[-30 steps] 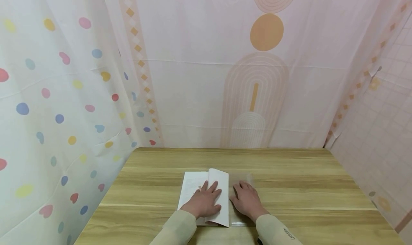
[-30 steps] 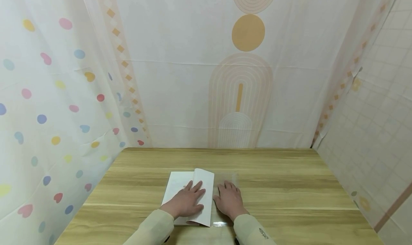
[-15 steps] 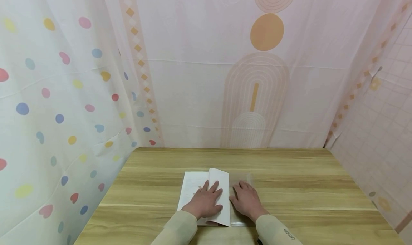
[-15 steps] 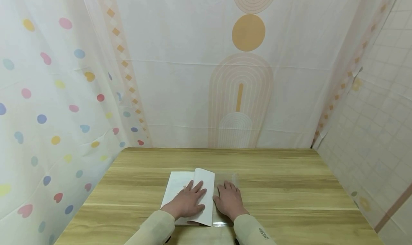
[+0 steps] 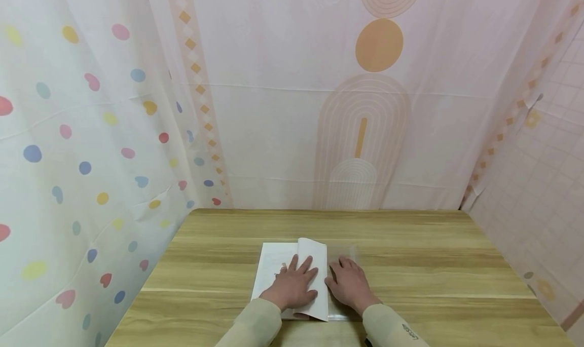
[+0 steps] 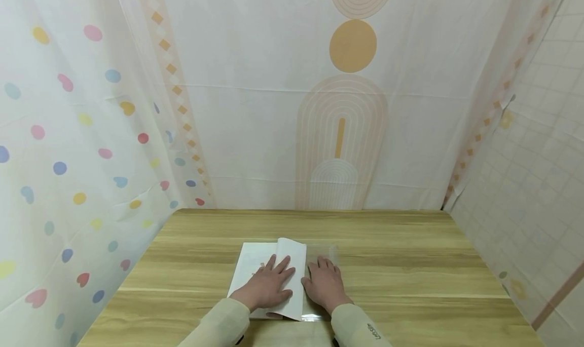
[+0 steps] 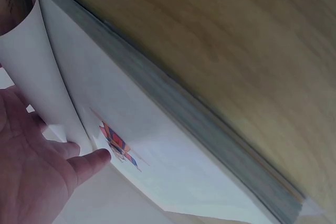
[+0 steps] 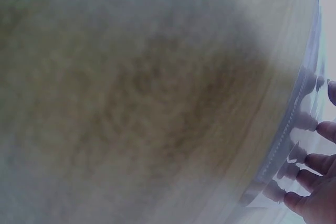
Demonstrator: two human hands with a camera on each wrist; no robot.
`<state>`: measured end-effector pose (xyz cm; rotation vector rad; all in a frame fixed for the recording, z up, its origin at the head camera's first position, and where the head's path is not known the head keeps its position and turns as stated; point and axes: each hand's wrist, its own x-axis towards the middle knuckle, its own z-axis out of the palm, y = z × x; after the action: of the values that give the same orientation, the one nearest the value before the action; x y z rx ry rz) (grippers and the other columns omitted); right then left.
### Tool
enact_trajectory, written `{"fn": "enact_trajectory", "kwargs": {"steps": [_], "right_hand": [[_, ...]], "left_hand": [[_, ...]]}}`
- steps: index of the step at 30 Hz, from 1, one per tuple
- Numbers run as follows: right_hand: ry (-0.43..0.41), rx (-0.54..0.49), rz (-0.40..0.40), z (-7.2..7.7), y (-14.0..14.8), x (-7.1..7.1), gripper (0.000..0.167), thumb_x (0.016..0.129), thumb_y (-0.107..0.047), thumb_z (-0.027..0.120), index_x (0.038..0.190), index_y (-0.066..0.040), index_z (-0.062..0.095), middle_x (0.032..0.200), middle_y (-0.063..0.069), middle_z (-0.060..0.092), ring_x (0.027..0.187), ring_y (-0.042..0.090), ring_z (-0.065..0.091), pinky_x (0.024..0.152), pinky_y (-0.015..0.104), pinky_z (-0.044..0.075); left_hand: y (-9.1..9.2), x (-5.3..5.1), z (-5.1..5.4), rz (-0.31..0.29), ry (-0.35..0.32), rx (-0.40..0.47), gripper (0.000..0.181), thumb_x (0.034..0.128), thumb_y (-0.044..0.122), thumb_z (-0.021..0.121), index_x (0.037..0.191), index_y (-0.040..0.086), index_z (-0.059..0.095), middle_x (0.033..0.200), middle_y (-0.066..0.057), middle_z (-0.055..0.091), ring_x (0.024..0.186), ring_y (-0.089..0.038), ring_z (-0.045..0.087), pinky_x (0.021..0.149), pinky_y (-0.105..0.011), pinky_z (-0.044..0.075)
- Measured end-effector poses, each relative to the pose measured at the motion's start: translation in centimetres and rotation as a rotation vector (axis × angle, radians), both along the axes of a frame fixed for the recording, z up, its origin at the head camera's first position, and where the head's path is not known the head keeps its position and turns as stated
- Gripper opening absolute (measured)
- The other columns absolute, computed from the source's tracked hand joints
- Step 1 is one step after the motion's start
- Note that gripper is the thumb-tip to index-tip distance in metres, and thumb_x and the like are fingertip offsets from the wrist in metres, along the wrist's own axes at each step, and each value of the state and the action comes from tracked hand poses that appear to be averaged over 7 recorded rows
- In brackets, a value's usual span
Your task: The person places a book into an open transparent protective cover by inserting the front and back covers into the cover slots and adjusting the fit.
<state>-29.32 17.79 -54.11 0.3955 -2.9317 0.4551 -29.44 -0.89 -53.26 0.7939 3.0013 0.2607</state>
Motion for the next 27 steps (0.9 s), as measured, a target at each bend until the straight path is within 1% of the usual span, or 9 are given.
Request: {"fn": "enact_trajectory", "kwargs": {"steps": [4,8,14,21,24,27], "right_hand": [[0.015,0.015,0.022,-0.21,0.13,0.06,0.044,0.095,-0.026,0.064,0.131,0.0,0.06,0.137,0.031,0.049,0.13,0.047,0.043,0.103,0.063,0.035],[0.006,0.024,0.031,-0.22,0.12,0.09,0.047,0.096,-0.03,0.063,0.135,-0.004,0.058,0.138,0.031,0.048,0.13,0.047,0.042,0.103,0.064,0.035],[-0.042,0.044,0.021,0.08,-0.03,0.14,0.051,0.099,-0.037,0.059,0.14,-0.007,0.055,0.142,0.031,0.045,0.133,0.047,0.039,0.104,0.065,0.033],[-0.061,0.095,0.035,0.32,-0.15,0.39,0.051,0.1,-0.039,0.056,0.141,-0.008,0.055,0.144,0.031,0.041,0.134,0.048,0.037,0.104,0.065,0.032],[-0.078,0.112,0.04,0.5,-0.23,0.56,0.051,0.101,-0.038,0.054,0.142,-0.008,0.054,0.146,0.031,0.039,0.136,0.048,0.035,0.105,0.066,0.031],[-0.111,0.124,0.044,0.54,-0.24,0.6,0.052,0.102,-0.039,0.05,0.144,-0.009,0.051,0.149,0.031,0.036,0.138,0.049,0.032,0.107,0.066,0.028]], "left_hand": [[0.2,0.06,-0.14,0.015,0.019,-0.013,0.058,0.0943,0.045,0.057,0.146,0.019,0.052,0.16,-0.004,0.032,0.145,-0.041,0.026,0.107,-0.061,0.035],[0.37,0.1,-0.23,0.023,0.037,-0.022,0.058,0.0945,0.045,0.057,0.145,0.018,0.052,0.159,-0.005,0.033,0.144,-0.042,0.027,0.106,-0.062,0.035],[0.63,0.08,-0.2,-0.003,0.058,-0.039,0.056,0.0955,0.045,0.055,0.145,0.02,0.052,0.159,-0.004,0.033,0.144,-0.043,0.026,0.105,-0.062,0.036],[0.95,0.05,-0.45,-0.02,0.075,-0.034,0.055,0.0957,0.043,0.055,0.145,0.018,0.053,0.159,-0.007,0.033,0.144,-0.045,0.026,0.105,-0.062,0.037],[0.8,0.02,-0.55,-0.033,0.069,-0.013,0.056,0.0966,0.044,0.054,0.145,0.017,0.052,0.16,-0.008,0.032,0.144,-0.046,0.024,0.104,-0.063,0.038],[0.08,-0.12,-0.58,-0.052,0.028,0.079,0.056,0.099,0.041,0.053,0.147,0.013,0.05,0.161,-0.011,0.028,0.146,-0.044,0.021,0.102,-0.066,0.037]]}}
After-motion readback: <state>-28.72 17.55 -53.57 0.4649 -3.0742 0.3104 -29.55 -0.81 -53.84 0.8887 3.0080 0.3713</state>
